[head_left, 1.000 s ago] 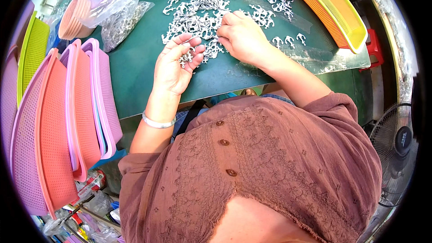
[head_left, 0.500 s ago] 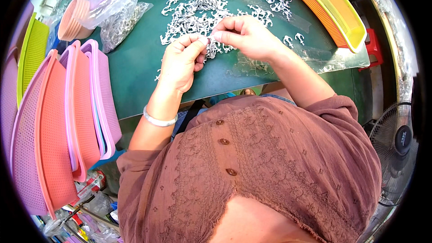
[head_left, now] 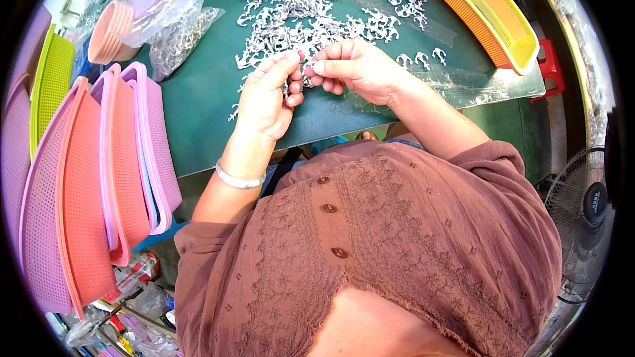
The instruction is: The person sorts small anchor-shaped metal pieces by hand on a green table. They pick up individual pieces from a large pile, rotate them, and place them into bins or smaller piles.
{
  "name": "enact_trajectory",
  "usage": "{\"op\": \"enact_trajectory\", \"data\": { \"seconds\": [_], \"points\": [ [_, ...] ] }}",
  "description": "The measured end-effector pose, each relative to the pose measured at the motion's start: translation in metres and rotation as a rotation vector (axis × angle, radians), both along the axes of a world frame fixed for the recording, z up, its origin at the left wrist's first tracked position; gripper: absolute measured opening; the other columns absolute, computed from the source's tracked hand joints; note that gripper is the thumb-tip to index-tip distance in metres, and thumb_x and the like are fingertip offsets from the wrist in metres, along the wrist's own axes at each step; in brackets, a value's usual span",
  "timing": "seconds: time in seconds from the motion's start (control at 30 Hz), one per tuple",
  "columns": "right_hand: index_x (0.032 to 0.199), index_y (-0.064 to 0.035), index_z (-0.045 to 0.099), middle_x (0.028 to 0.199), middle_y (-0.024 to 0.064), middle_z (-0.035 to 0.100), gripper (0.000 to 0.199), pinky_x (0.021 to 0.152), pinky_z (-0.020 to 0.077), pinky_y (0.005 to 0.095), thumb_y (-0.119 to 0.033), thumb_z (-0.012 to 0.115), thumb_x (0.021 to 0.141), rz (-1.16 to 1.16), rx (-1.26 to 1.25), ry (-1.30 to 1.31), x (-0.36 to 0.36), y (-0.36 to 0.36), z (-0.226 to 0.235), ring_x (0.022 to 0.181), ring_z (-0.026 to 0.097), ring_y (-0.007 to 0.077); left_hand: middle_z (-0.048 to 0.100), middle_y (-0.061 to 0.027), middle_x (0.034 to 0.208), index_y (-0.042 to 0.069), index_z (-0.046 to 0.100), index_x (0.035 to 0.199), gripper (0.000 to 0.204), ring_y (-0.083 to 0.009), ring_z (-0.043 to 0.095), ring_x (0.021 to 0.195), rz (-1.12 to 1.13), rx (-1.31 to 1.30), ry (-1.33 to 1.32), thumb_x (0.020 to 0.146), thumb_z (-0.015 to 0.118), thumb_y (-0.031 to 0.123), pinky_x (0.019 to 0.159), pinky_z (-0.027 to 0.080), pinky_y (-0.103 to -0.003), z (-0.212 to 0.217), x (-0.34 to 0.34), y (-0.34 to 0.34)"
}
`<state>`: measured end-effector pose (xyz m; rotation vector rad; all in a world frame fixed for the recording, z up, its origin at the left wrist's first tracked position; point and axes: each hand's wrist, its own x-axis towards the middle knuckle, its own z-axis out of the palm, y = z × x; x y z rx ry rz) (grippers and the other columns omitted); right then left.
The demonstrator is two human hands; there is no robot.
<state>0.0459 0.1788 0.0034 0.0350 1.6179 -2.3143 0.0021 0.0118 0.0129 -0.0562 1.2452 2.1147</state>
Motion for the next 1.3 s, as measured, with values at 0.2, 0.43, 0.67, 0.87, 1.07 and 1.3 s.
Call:
{"op": "enact_trajectory", "data": {
  "seconds": [0.2,0.43,0.67,0.87,1.07,1.3],
  "points": [
    [0.086,-0.0024,0.06,0.072,0.0014,0.059,0.014,0.054,0.04,0.0184,-0.015,0.057,0.081,-0.004,-0.036,-0.034,0.001,0.0,0.0,0.06,0.051,0.007,0.049,0.0015,0.064,0.004,0.058,0.086,0.011,-0.0058,0.042,0.052,0.006,-0.023,0.019,0.08,0.058,0.013,0.042,0.032,-0.017,0.002,0.002,0.0],
    [0.084,-0.0025,0.06,0.07,-0.0009,0.057,0.013,0.053,0.0375,0.0176,-0.015,0.056,0.081,-0.131,0.267,0.093,0.015,0.018,0.016,0.06,0.047,0.0044,0.049,-0.0001,0.065,0.0,0.056,0.091,0.016,-0.0069,0.043,0.053,-0.046,-0.044,0.054,0.083,0.054,0.013,0.043,0.032,-0.017,0.004,0.003,0.001],
    [0.075,-0.0022,0.06,0.076,0.0133,0.058,0.016,0.069,0.0446,0.0372,-0.016,0.051,0.074,-0.55,1.488,0.419,0.056,0.104,0.019,0.076,0.056,0.03,0.047,-0.0014,0.069,-0.001,0.053,0.092,0.016,-0.0074,0.041,0.055,-0.087,-0.051,0.064,0.084,0.051,0.013,0.042,0.03,-0.017,0.001,0.005,-0.004],
    [0.074,-0.0043,0.06,0.076,0.0108,0.056,0.016,0.07,0.0444,0.0368,-0.019,0.053,0.075,-0.41,1.777,0.273,0.082,0.128,0.004,0.077,0.056,0.0279,0.046,-0.0014,0.07,0.0,0.053,0.094,0.016,-0.0072,0.04,0.056,-0.119,-0.081,0.061,0.084,0.05,0.013,0.042,0.03,-0.016,0.001,0.008,0.0],
    [0.078,-0.0014,0.06,0.076,0.0113,0.057,0.013,0.068,0.0439,0.0348,-0.013,0.055,0.076,-0.686,1.689,0.34,0.09,0.138,0.026,0.076,0.056,0.0284,0.048,-0.0032,0.073,0.0,0.052,0.096,0.018,-0.0083,0.041,0.058,-0.11,-0.087,0.044,0.085,0.048,0.013,0.042,0.031,-0.017,0.0,0.008,-0.006],
    [0.079,-0.0022,0.06,0.075,0.0105,0.056,0.013,0.066,0.0438,0.0343,-0.014,0.057,0.074,-0.568,1.583,0.457,0.067,0.128,0.021,0.074,0.055,0.0279,0.053,-0.009,0.085,0.0,0.05,0.102,0.021,-0.0128,0.05,0.065,-0.122,0.002,-0.019,0.084,0.046,0.008,0.045,0.038,-0.017,-0.004,0.006,-0.014]
  ]
}}
